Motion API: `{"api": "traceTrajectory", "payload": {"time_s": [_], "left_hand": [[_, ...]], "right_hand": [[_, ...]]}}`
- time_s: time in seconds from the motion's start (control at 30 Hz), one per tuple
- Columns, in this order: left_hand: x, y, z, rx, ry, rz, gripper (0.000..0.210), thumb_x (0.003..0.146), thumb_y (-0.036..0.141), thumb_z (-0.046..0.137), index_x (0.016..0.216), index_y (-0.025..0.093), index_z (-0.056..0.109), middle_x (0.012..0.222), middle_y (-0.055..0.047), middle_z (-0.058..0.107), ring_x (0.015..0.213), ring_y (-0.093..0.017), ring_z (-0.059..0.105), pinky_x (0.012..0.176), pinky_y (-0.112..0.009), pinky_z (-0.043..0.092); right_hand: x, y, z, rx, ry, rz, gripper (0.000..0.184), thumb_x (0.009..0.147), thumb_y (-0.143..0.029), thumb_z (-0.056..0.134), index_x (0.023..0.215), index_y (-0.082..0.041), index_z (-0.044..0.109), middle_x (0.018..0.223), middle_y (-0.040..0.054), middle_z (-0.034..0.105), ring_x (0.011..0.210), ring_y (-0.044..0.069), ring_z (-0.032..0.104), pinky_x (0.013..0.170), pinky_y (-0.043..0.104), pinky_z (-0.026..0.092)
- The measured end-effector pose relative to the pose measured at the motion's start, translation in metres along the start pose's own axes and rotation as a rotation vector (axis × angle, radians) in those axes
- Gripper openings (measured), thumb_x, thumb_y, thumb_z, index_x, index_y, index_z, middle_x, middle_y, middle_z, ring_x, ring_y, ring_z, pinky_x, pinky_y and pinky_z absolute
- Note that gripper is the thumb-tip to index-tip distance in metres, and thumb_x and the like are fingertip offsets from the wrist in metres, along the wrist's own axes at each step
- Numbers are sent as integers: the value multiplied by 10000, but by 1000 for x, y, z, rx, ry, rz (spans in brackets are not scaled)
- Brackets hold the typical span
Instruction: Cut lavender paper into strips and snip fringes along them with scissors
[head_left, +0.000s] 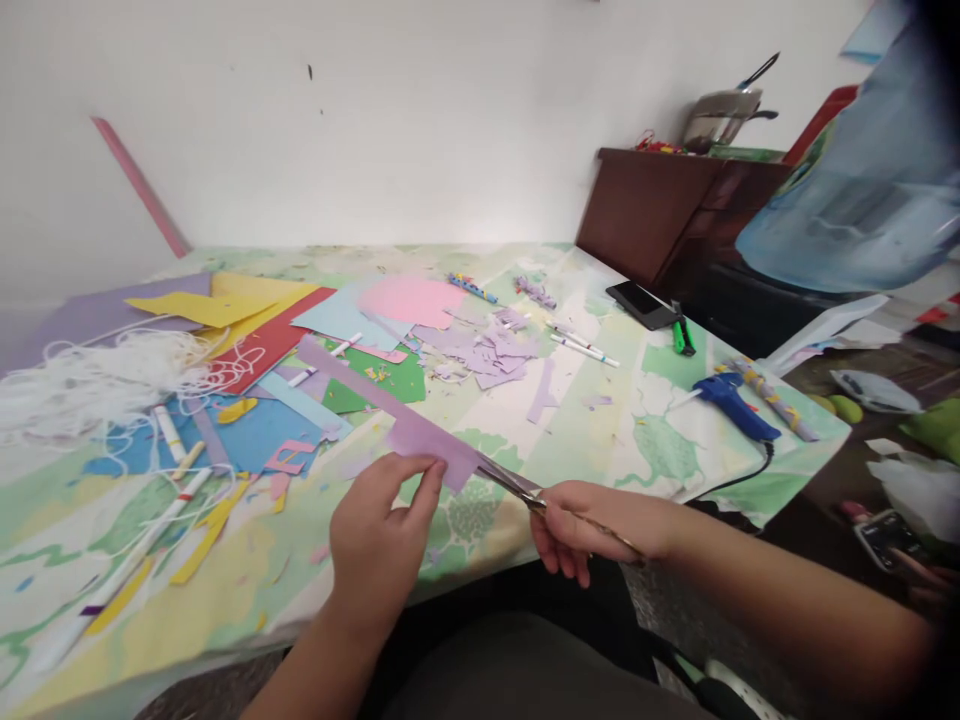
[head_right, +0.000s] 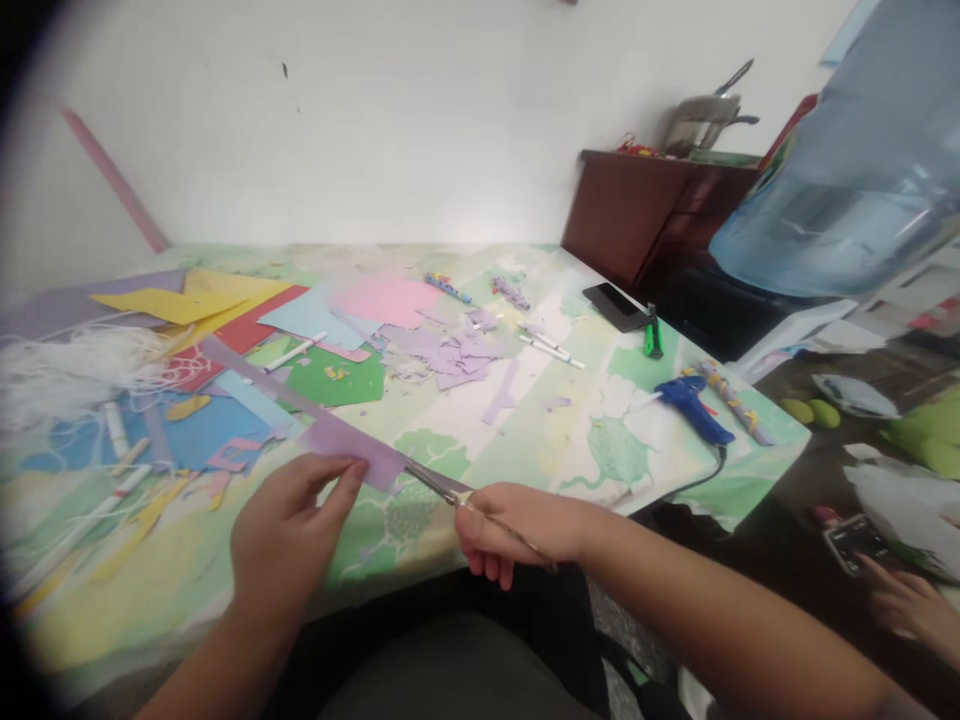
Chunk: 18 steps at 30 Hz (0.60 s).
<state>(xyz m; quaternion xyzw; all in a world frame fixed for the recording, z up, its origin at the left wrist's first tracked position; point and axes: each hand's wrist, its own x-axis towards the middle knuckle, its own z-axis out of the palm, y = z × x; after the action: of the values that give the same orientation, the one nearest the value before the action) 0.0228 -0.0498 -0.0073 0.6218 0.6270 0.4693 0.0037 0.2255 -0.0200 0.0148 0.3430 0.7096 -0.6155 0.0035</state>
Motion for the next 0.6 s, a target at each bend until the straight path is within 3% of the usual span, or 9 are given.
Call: {"api": "traceTrajectory", "payload": {"time_s": [0.1,0.17,0.23,0.33,0.5,0.6], "left_hand": [[9,7,4,-365,63,-282,98,620,224,556,638,195,465,566,56,458,502,-73,455,479,-189,368],[14,9,7,-653,128,-396,169,598,189,574,662,195,417,565,74,390,479,-45,418,454,-157,350],[17,11,9,-897,142,-430,229,575,142,587,690,199,397,577,83,373,496,-31,418,478,-143,353],[21,13,9,-1130,62,-447,291,561,112,587,763,210,403,615,72,458,569,-51,481,547,-176,384],[22,16,1,-1330,-87,-527,228,583,99,556,763,201,460,666,45,537,622,-73,519,569,-195,403],[21,16,-2,-1413,-160,-570,142,604,109,534,721,182,499,698,22,560,648,-92,529,588,-223,417]], "right_hand": [[5,-1,12,-119,144,-41,486,737,-546,177,735,-138,441,673,37,507,510,87,480,445,199,381],[8,-6,18,-257,272,-53,464,745,-528,199,725,-143,458,656,32,508,515,93,469,455,205,365],[11,-12,23,-424,431,-69,403,729,-509,289,754,-157,483,654,23,512,551,109,458,491,219,349],[12,-19,28,-546,592,-72,354,689,-464,408,908,-194,475,701,11,527,605,126,445,526,228,325],[10,-15,34,-538,513,-77,337,732,-456,332,771,-162,493,627,1,499,545,98,407,493,208,295],[11,-11,38,-539,531,-45,386,717,-509,317,708,-157,474,592,-2,484,524,92,397,481,206,279]]}}
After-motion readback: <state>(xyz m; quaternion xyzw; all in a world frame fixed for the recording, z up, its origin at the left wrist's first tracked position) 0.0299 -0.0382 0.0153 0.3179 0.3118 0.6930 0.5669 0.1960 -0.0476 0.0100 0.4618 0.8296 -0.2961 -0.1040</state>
